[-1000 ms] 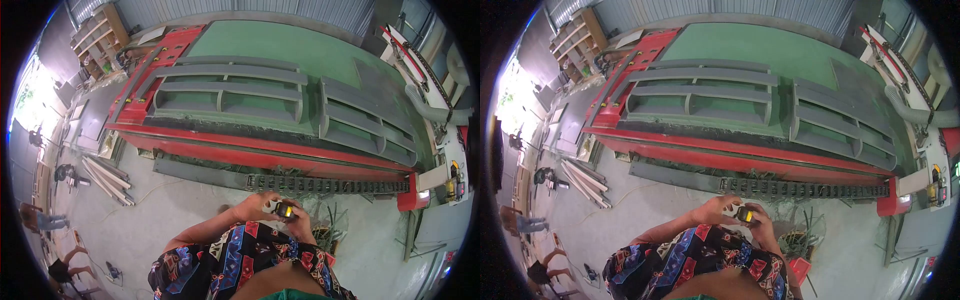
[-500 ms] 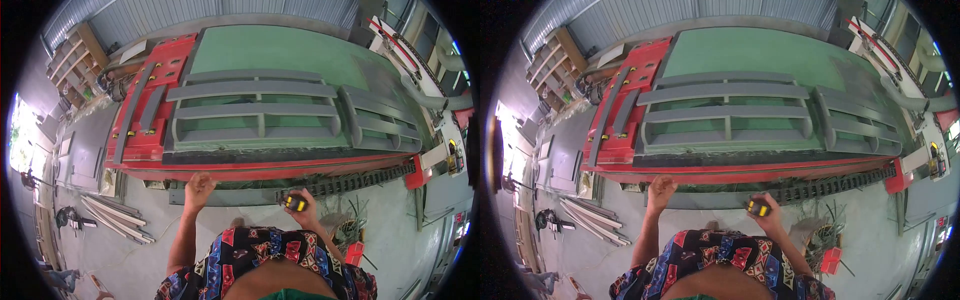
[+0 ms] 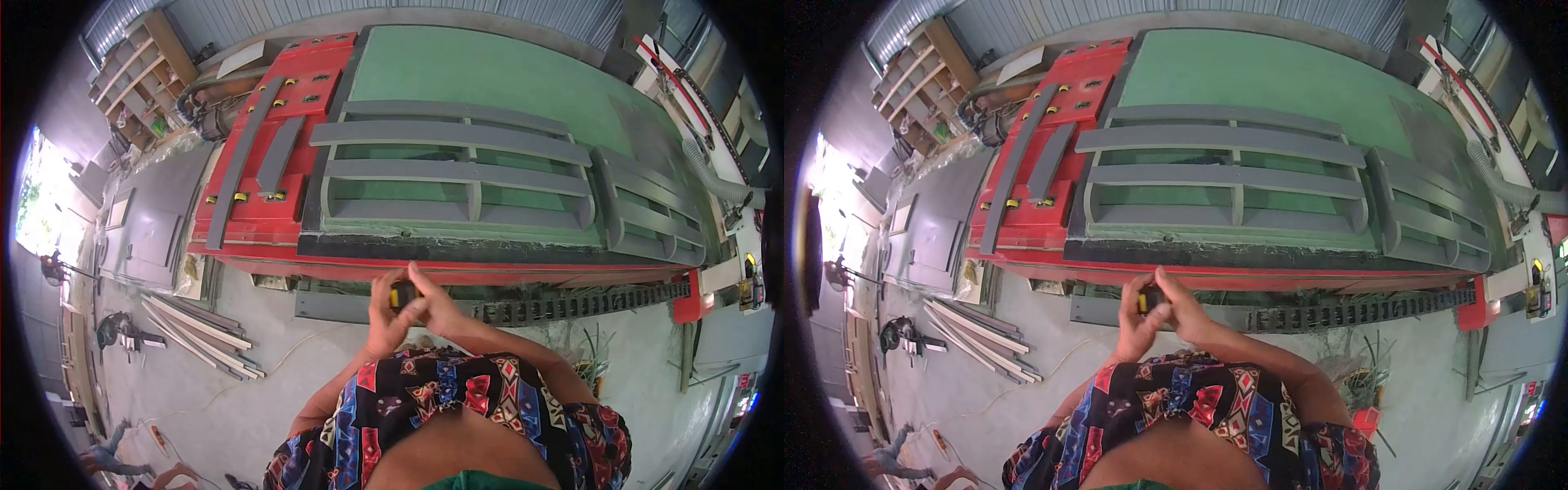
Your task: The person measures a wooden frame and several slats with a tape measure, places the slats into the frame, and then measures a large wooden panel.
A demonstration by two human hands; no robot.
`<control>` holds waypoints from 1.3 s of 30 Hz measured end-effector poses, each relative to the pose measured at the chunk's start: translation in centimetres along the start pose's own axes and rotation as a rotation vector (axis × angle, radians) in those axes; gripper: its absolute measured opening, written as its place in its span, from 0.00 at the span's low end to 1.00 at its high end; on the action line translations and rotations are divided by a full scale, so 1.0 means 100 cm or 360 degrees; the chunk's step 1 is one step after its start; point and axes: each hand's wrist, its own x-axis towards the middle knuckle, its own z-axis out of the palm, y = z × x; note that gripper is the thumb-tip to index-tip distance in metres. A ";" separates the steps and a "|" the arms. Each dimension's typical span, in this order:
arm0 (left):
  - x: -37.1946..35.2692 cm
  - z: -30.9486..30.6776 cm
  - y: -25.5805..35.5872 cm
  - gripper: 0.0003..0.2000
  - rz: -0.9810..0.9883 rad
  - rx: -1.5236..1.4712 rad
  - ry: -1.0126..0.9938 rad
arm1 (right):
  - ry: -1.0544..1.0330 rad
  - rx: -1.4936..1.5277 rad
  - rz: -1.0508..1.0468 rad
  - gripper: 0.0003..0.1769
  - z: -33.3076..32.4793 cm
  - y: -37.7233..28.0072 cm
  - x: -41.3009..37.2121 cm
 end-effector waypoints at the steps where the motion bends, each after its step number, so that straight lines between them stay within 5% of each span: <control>1: 0.001 -0.001 -0.004 0.22 -0.0140 -0.0203 0.0161 | -0.0022 -0.0121 -0.0007 0.23 0.016 -0.005 -0.005; 2: 0.002 -0.001 -0.005 0.16 -0.0242 -0.0479 0.0348 | -0.0088 -0.0152 0.0024 0.25 0.013 0.000 0.000; 7: 0.018 -0.054 -0.037 0.18 -0.0702 -0.0989 0.0744 | -0.0354 -0.0460 0.0181 0.37 0.016 0.012 0.021; 9: 0.023 -0.085 -0.054 0.14 -0.0864 -0.1706 0.0735 | -0.0475 -0.0861 0.0224 0.39 0.031 0.003 0.028; 16: 0.030 -0.274 -0.155 0.19 -0.0803 -0.1690 0.1143 | -0.0439 -0.0963 0.0424 0.41 0.054 -0.006 0.098; 23: 0.060 -0.418 -0.221 0.29 -0.1000 -0.1093 0.1039 | -0.0391 -0.1043 0.0556 0.34 0.122 0.027 0.187; 25: 0.070 -0.437 -0.240 0.31 -0.1352 -0.0977 0.1006 | -0.0385 -0.1037 0.0574 0.32 0.132 0.036 0.207; 34: 0.085 -0.475 -0.301 0.26 -0.1417 -0.0804 0.0885 | -0.0237 -0.1093 0.0689 0.25 0.167 0.055 0.293; 39: 0.095 -0.483 -0.310 0.28 -0.1261 -0.0961 0.0467 | -0.0236 -0.1112 0.0732 0.23 0.181 0.062 0.341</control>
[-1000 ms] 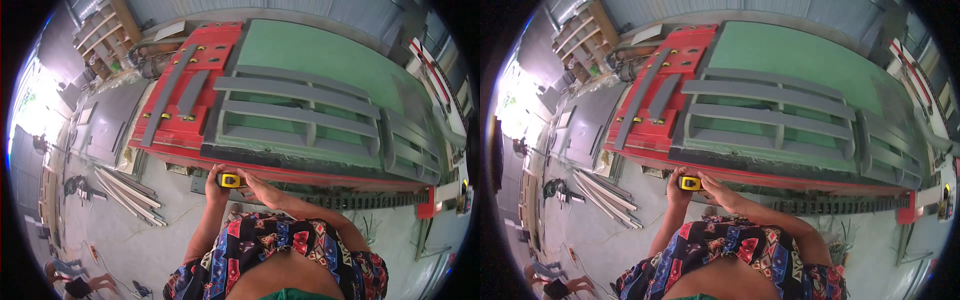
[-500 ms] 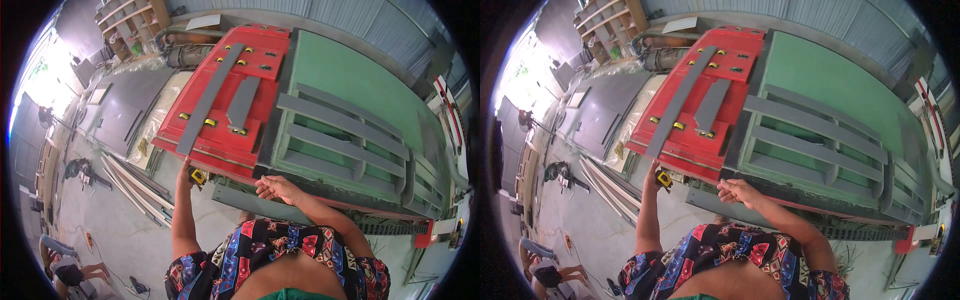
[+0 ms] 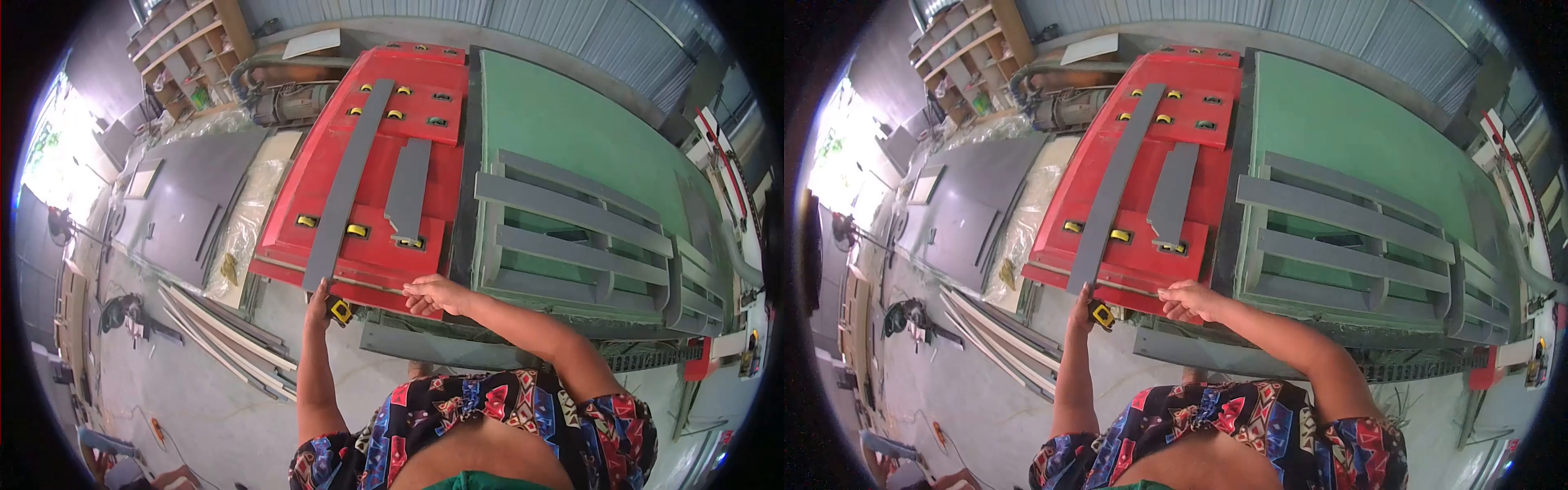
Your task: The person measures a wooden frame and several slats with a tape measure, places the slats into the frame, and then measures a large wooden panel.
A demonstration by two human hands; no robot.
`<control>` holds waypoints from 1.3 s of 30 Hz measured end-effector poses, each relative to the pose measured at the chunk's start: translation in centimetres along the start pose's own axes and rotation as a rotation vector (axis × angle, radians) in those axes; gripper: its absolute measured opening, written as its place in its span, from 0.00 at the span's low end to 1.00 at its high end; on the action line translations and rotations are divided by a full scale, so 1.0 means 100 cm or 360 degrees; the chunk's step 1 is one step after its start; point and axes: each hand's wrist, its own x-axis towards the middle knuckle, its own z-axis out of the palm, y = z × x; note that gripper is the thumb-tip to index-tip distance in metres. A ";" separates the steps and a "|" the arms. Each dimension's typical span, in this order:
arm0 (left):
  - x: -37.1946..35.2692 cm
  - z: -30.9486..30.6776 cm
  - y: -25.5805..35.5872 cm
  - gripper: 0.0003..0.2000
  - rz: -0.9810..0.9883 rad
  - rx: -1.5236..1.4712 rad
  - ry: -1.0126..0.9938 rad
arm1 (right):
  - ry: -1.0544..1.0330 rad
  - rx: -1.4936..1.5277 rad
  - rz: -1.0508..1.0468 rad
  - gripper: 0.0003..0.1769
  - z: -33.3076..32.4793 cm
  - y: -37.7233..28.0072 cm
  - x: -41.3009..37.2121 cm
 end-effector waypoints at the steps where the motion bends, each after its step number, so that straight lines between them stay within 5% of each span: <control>1: 0.003 0.001 -0.002 0.27 0.0092 -0.0068 0.0004 | -0.0022 -0.0035 -0.0020 0.23 0.001 -0.005 0.009; 7: -0.039 0.044 0.021 0.23 0.0309 -0.0173 -0.0151 | -0.0031 0.0059 -0.0223 0.31 0.007 -0.039 0.052; 12: -0.088 0.086 0.040 0.20 0.0416 -0.0201 0.0040 | 0.0176 0.0394 -0.0411 0.32 0.006 -0.074 0.105; 19: -0.151 0.114 0.043 0.24 0.0349 -0.0207 -0.0068 | -0.0002 0.0784 -0.0600 0.12 -0.006 -0.107 0.162; 24: -0.180 0.116 0.036 0.29 0.0348 0.0024 -0.0080 | 0.0151 0.0958 -0.0627 0.13 0.003 -0.111 0.183; 27: -0.195 0.120 0.039 0.20 0.0274 0.0072 0.0002 | 0.0171 0.1043 -0.0555 0.14 0.006 -0.102 0.198; 29: -0.203 0.119 0.032 0.17 0.0516 0.0357 0.0080 | 0.0090 0.1108 -0.0648 0.16 0.015 -0.098 0.190; 32: -0.214 0.107 0.030 0.19 0.0165 0.0116 0.0082 | 0.0091 0.1048 -0.0803 0.16 0.027 -0.101 0.164; 39: -0.216 0.112 0.048 0.22 0.0487 0.0207 0.0022 | 0.0137 0.1015 -0.1197 0.15 0.018 -0.127 0.044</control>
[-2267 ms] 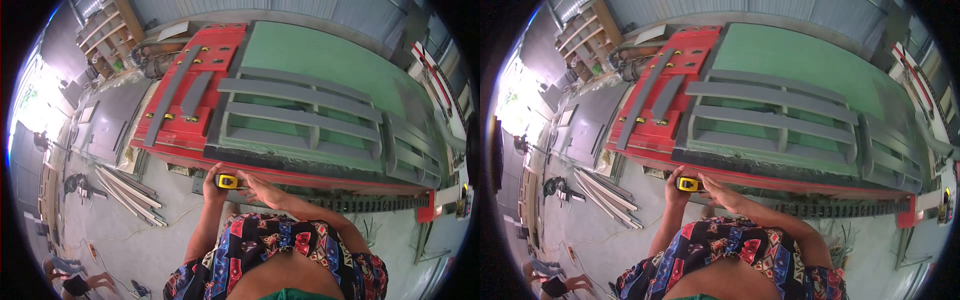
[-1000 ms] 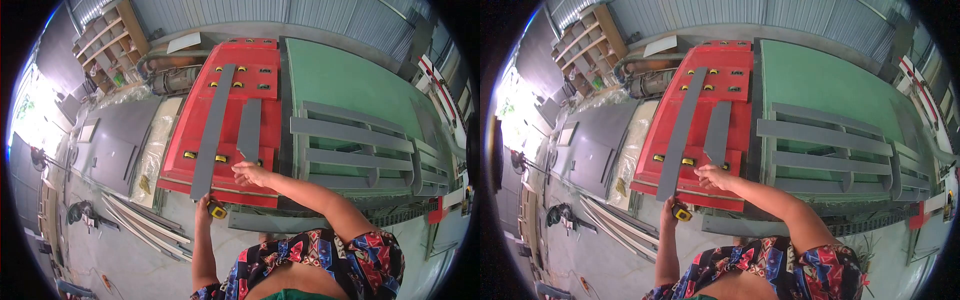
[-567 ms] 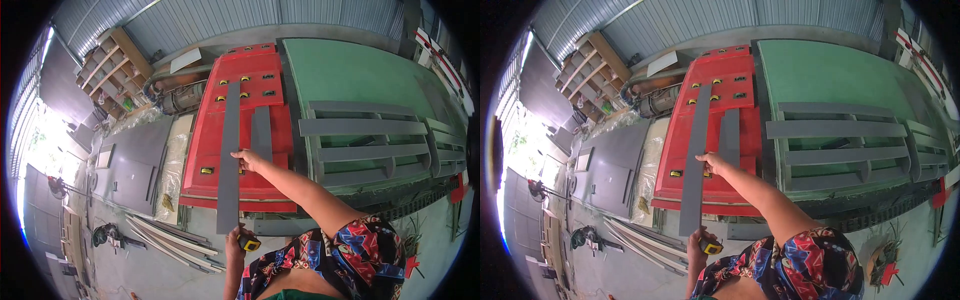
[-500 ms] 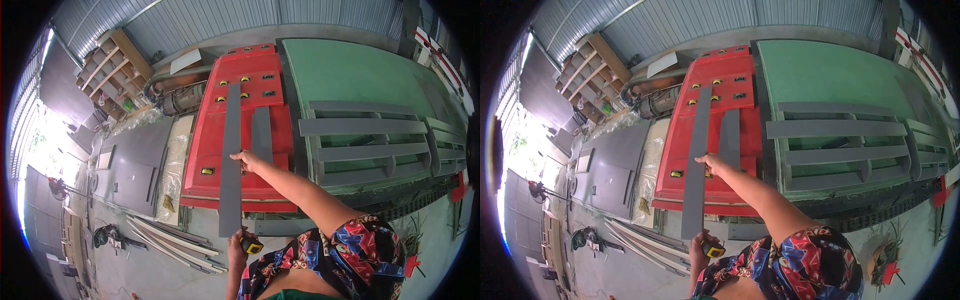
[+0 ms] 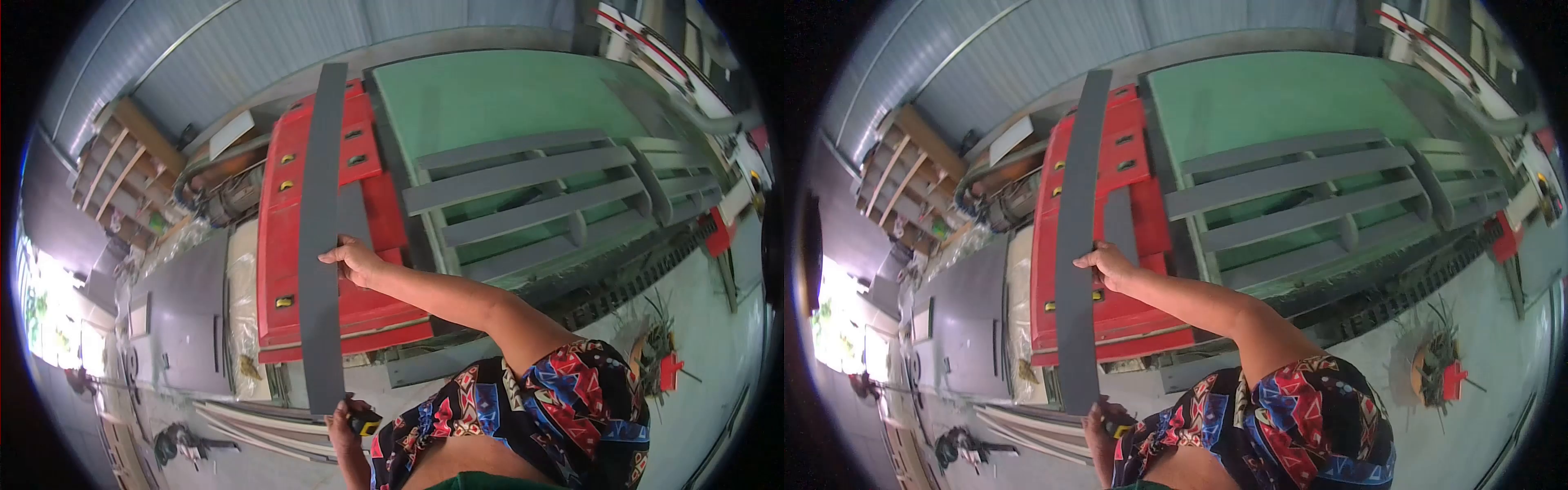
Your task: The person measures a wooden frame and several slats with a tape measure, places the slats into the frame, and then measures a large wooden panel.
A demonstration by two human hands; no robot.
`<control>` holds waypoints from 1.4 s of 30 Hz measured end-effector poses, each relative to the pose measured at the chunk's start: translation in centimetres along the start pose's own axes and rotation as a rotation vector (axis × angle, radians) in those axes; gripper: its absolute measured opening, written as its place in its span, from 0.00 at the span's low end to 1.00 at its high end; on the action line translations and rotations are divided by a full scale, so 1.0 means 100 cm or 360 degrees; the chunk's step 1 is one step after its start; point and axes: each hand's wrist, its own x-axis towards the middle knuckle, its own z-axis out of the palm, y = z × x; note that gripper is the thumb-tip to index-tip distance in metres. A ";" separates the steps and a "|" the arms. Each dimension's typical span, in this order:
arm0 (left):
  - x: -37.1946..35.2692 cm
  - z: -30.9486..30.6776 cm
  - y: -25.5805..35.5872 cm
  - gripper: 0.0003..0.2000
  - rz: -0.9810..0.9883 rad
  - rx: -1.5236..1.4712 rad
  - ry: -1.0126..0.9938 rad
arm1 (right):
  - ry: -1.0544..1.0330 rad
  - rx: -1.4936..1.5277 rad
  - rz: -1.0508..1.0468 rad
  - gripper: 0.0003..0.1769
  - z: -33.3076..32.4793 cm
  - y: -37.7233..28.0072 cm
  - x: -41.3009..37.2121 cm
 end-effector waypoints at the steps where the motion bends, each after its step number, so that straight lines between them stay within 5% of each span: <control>1: 0.005 0.004 0.005 0.21 0.0022 0.0010 -0.0004 | 0.0031 -0.0002 -0.0038 0.15 -0.002 -0.014 -0.011; 7: 0.053 0.046 0.014 0.12 0.0257 -0.0004 -0.0112 | 0.0356 0.0048 -0.0372 0.18 -0.053 -0.090 -0.095; 16: 0.122 0.152 0.010 0.10 0.0185 0.0009 -0.0461 | 0.0657 0.0274 -0.0567 0.17 -0.167 -0.144 -0.194; 21: 0.135 0.205 -0.009 0.09 0.0131 0.0120 -0.0553 | 0.0964 0.0386 -0.0657 0.16 -0.211 -0.165 -0.212; 28: 0.137 0.259 -0.011 0.27 0.0236 0.0119 -0.0547 | 0.0982 0.0407 -0.0643 0.16 -0.253 -0.190 -0.213; 42: 0.193 0.267 -0.020 0.21 0.0146 0.0345 -0.0602 | 0.1028 0.0278 -0.0458 0.14 -0.291 -0.206 -0.195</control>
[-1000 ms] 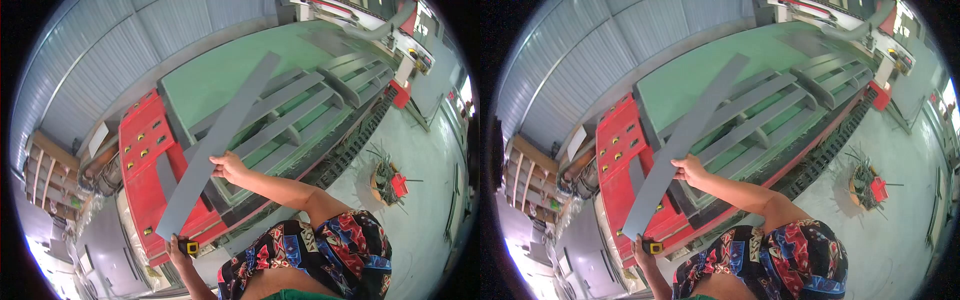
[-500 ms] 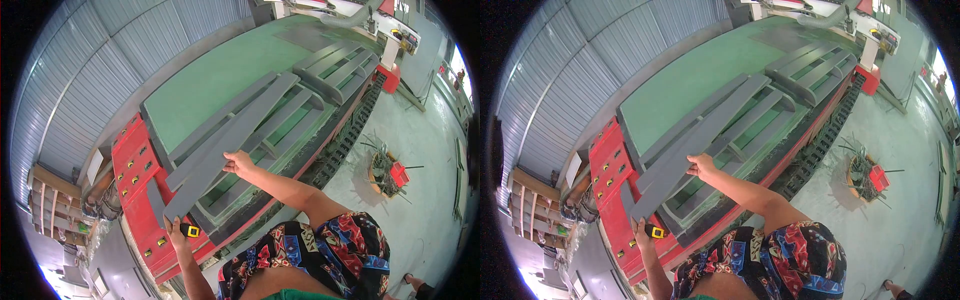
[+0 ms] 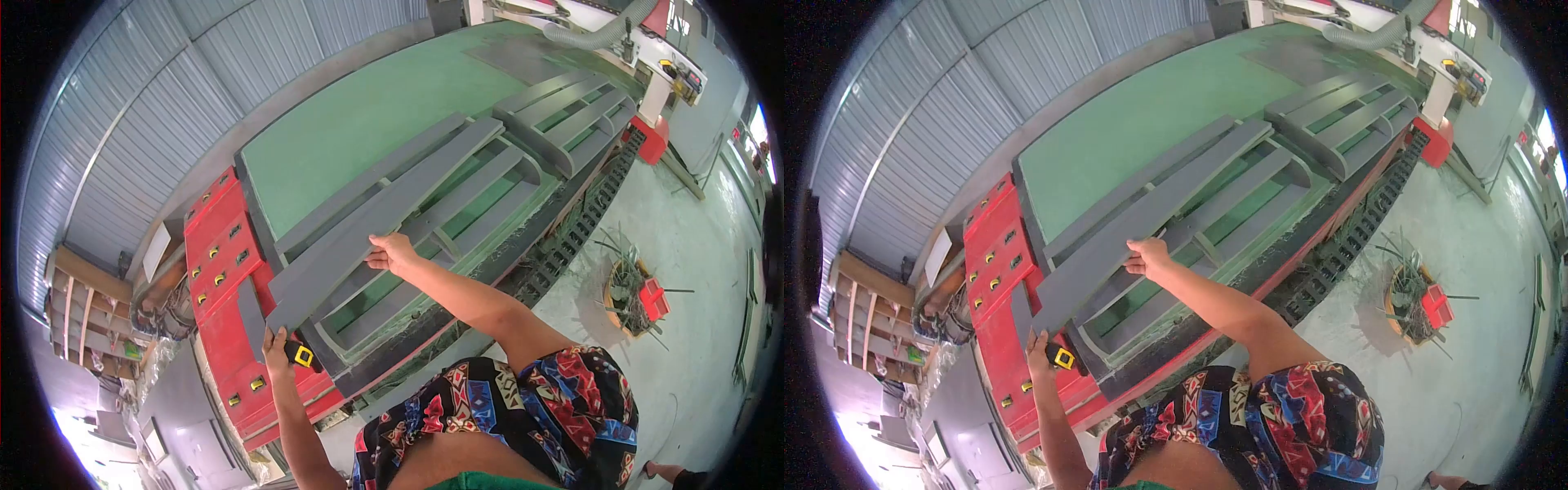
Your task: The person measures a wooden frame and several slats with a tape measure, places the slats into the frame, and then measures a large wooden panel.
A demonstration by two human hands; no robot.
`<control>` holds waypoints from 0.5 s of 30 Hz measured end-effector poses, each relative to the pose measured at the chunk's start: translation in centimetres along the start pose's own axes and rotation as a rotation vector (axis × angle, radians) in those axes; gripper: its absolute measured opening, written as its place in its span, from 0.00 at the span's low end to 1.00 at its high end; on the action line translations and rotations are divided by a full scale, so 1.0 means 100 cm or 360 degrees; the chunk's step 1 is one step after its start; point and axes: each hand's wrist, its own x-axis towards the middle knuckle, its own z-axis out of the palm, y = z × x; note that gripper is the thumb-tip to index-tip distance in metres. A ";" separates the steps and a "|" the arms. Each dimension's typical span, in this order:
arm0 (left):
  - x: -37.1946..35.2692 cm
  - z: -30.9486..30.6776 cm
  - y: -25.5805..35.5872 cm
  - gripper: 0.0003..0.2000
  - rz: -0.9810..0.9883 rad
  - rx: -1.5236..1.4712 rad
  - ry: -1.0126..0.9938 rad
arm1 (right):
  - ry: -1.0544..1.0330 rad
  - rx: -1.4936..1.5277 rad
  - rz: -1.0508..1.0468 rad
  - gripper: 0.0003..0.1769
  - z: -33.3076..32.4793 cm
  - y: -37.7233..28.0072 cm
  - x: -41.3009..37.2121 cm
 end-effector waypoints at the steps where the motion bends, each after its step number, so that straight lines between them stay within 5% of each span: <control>1: 0.002 0.000 0.002 0.20 -0.0035 0.0024 -0.0053 | -0.0008 -0.0011 0.0012 0.14 0.001 -0.001 0.000; 15: 0.043 -0.011 -0.009 0.19 -0.0178 0.0122 -0.0165 | 0.0074 -0.0332 0.0152 0.17 0.003 -0.002 0.016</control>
